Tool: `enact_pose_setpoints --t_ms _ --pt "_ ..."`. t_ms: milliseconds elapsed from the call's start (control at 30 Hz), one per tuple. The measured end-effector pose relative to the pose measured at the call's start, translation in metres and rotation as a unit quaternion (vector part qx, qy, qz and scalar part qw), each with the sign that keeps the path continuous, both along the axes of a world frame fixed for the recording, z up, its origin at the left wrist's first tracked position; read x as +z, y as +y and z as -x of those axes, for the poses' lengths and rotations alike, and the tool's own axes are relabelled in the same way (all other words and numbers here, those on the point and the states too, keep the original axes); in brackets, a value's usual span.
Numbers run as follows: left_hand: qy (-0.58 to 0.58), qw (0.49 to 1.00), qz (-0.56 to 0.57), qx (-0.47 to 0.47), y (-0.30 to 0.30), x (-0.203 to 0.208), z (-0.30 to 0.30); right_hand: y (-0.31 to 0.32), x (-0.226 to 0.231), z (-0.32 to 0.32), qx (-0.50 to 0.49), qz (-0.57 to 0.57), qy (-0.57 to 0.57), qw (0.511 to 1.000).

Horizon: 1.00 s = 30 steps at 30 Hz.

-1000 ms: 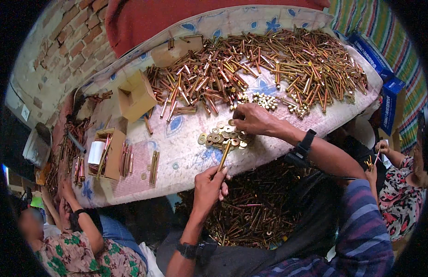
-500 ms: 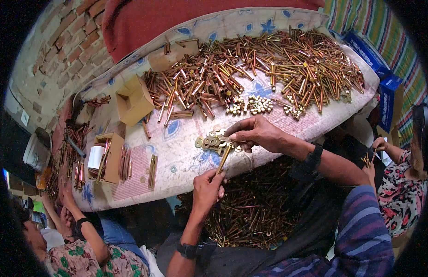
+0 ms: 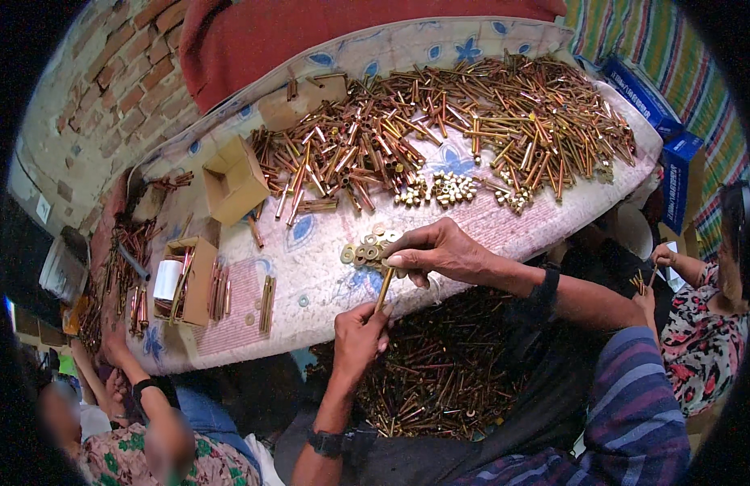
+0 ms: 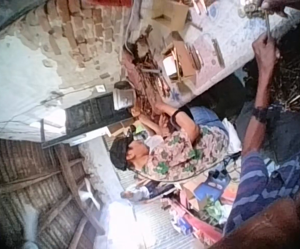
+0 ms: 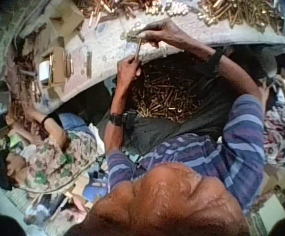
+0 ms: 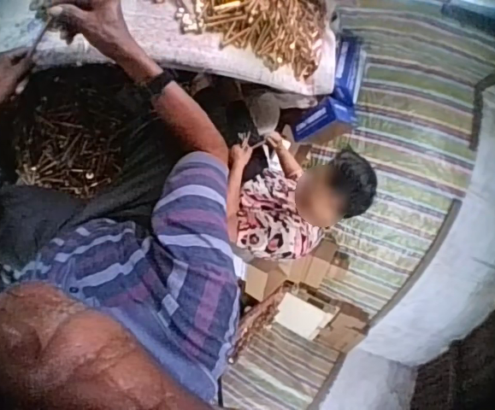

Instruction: Manually assembling metal rods with washers and connectors into sets.

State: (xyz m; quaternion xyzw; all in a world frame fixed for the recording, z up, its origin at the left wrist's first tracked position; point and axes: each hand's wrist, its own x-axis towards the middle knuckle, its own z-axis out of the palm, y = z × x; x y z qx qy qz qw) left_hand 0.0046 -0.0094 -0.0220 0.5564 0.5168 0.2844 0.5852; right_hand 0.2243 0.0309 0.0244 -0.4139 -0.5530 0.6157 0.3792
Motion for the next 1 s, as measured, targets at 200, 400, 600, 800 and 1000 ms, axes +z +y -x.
enact_pose_setpoints --t_ms 200,400,600,800,1000 --pt "0.014 0.999 0.031 -0.012 0.0 0.002 0.002 -0.004 0.005 0.001 0.009 -0.023 -0.016 1.0" --pt "-0.034 0.997 0.073 -0.017 -0.002 0.009 -0.003 -0.006 0.013 0.002 0.002 -0.053 0.0 0.999" --pt "-0.031 0.999 0.041 0.004 -0.001 0.007 -0.003 -0.002 0.015 -0.002 0.008 -0.036 -0.01 0.999" --pt "-0.054 0.998 0.035 -0.013 -0.002 -0.004 -0.002 0.001 0.006 -0.003 -0.005 -0.001 -0.001 1.0" --pt "-0.083 0.996 0.039 -0.011 -0.001 -0.001 -0.002 -0.009 0.003 0.002 0.085 -0.119 -0.134 0.98"
